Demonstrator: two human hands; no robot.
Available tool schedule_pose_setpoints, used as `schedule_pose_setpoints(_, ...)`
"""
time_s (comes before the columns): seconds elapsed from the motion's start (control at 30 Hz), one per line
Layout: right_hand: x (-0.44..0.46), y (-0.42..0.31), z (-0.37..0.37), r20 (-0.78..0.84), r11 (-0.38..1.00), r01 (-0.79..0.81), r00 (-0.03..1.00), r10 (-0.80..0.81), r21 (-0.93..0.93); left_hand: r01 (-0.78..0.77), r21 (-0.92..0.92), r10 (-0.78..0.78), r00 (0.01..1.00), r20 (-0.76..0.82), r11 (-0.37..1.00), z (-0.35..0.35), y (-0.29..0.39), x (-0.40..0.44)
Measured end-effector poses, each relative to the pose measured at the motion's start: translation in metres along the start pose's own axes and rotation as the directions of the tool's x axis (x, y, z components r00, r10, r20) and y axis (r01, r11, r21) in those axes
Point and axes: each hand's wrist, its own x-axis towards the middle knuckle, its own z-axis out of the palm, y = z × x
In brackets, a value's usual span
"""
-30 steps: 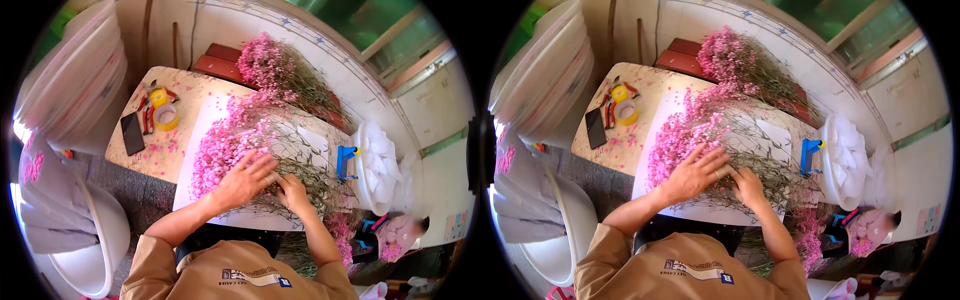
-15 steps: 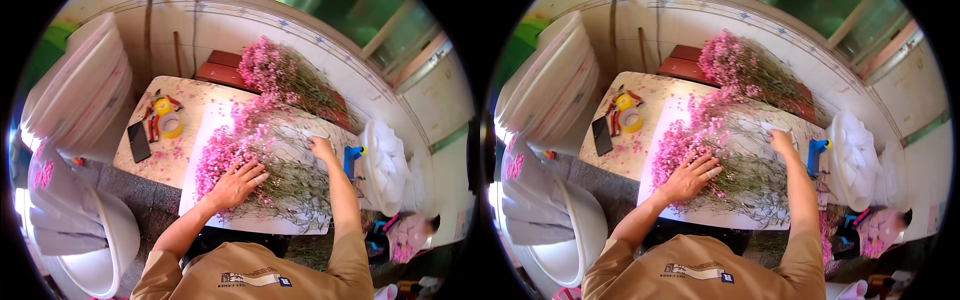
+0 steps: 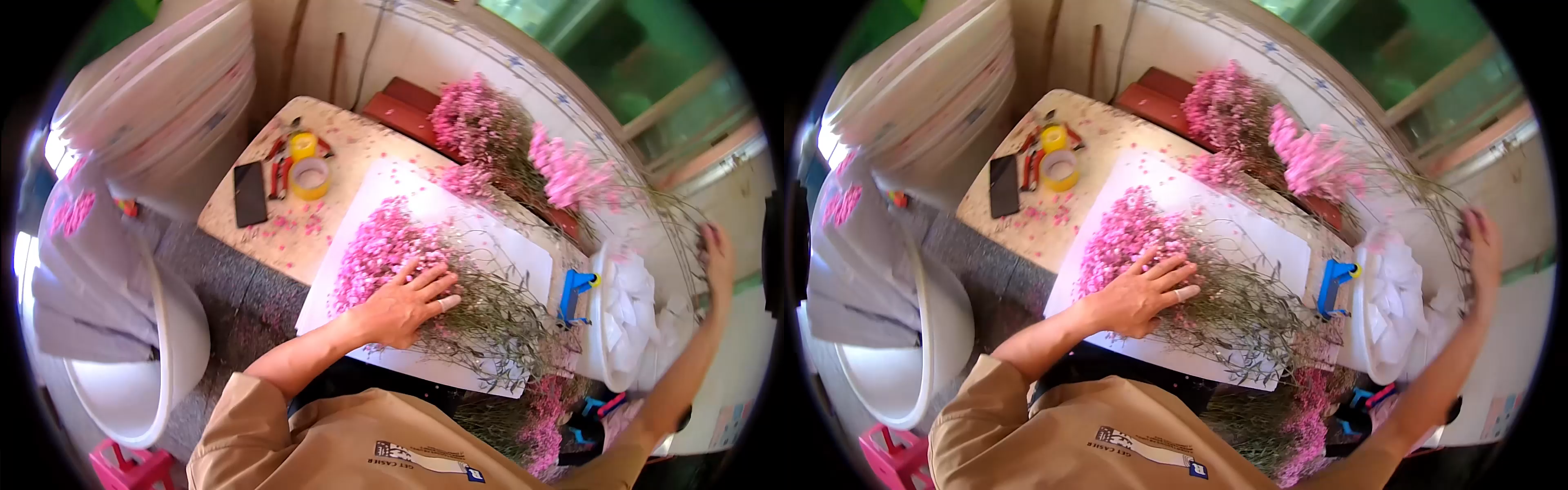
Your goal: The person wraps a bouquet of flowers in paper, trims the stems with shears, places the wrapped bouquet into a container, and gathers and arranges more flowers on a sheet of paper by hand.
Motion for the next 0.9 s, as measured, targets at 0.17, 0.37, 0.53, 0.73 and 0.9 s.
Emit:
schedule_pose_setpoints(0.17,-0.002,0.016,-0.102,0.048,0.990,-0.046,0.998,0.040,0.134,0.055,0.013,-0.056,0.994,0.094,0.998,-0.016,0.022,-0.014)
schedule_pose_setpoints(0.37,-0.053,-0.008,0.011,0.385,0.882,-0.240,0.920,0.074,0.406,0.097,0.158,-0.080,0.991,-0.110,0.983,0.030,0.019,-0.014)
schedule_pose_setpoints(0.53,-0.124,-0.041,0.212,0.899,0.864,-0.496,0.412,0.149,0.084,-0.024,-0.077,-0.014,0.889,-0.458,0.997,0.096,-0.013,-0.025)
schedule_pose_setpoints(0.73,-0.185,-0.002,0.331,0.933,0.875,-0.479,0.279,0.225,-0.068,-0.007,-0.098,-0.028,0.934,-0.355,0.995,0.027,-0.003,-0.049)
schedule_pose_setpoints(0.9,-0.184,0.031,0.321,0.896,0.758,-0.613,0.436,0.086,0.225,0.124,-0.411,-0.311,0.850,-0.426,0.903,0.008,-0.003,-0.035)
